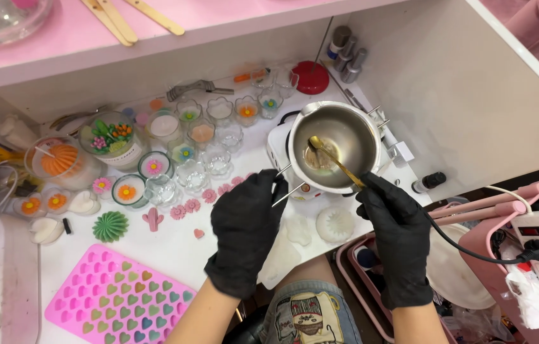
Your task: Demolding decorative wax shapes from silicone molds and placing them into a metal melting pot on a hot plate.
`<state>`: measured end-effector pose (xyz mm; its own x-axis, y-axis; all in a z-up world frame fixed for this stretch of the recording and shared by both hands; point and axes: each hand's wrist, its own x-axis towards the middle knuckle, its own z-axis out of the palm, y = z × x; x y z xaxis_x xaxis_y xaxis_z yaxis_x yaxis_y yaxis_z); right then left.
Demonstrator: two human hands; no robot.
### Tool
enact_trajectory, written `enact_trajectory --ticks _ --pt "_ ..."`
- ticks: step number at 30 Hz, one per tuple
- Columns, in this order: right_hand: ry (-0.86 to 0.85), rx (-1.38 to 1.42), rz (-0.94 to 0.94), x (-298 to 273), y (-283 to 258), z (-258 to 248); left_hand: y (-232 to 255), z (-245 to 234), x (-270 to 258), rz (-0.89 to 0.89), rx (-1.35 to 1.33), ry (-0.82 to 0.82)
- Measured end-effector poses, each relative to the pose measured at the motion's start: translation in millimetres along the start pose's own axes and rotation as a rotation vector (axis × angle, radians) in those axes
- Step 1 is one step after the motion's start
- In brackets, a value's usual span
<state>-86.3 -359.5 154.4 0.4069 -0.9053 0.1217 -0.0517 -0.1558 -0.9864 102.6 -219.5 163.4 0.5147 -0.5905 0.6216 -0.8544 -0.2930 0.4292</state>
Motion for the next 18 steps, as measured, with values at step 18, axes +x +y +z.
enact_trajectory --ticks 18 --pt "-0.280 -0.341 -0.492 -115 -49 35 -7 -147 -99 -0.374 0.180 -0.073"
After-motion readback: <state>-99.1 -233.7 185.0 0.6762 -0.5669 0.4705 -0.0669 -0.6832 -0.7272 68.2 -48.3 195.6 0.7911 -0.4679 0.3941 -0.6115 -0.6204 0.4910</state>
